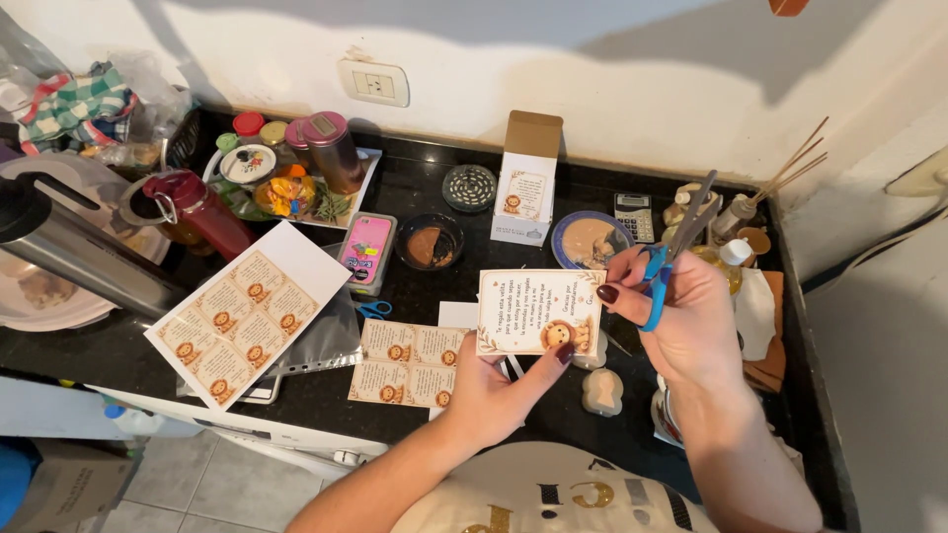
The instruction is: Cutting out printed labels or gift tags with scissors on a workspace.
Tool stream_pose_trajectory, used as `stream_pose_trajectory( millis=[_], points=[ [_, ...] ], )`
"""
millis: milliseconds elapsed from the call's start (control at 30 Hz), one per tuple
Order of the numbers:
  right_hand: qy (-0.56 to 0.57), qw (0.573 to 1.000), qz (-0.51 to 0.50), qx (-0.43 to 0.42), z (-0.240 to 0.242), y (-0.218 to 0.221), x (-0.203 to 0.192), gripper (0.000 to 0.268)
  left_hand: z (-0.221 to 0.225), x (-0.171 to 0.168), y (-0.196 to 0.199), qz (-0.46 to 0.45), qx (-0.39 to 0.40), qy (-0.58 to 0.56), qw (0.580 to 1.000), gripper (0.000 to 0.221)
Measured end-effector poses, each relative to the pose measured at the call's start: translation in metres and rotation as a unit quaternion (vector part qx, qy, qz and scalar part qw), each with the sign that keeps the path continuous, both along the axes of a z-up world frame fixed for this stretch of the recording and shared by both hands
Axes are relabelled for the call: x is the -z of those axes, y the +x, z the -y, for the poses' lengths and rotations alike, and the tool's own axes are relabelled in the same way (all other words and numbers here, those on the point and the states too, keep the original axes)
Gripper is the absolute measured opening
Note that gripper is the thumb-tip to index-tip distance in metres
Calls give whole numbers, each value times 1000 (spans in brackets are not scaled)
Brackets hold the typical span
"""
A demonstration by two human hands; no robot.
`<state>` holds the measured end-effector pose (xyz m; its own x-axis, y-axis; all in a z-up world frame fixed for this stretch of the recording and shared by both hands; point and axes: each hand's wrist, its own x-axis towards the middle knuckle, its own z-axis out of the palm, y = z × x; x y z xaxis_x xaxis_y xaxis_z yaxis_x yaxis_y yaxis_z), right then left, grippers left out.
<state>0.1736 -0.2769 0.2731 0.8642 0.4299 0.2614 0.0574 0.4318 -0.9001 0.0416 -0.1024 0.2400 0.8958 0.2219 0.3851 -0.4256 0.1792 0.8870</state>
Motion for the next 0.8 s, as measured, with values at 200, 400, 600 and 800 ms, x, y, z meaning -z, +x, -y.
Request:
stream_pose_trajectory(
  millis=[200, 400, 600, 800],
  points=[
    [8, 995, 45, -84, -2, -14, -22, 10, 4, -22, 4, 6, -36, -23, 999, 21],
    [-56, 903, -401, -144, 39, -36, 67, 53, 10, -32, 3, 27, -56, -144, 988, 19],
    [-217, 959, 118, -136, 42, -62, 62, 69, 19, -71, -9, -42, -4, -166, 985, 19],
    [-261, 937, 206, -113, 37, -60, 49, 54, 17, -75, -12, -39, -5, -172, 984, 20]
  ],
)
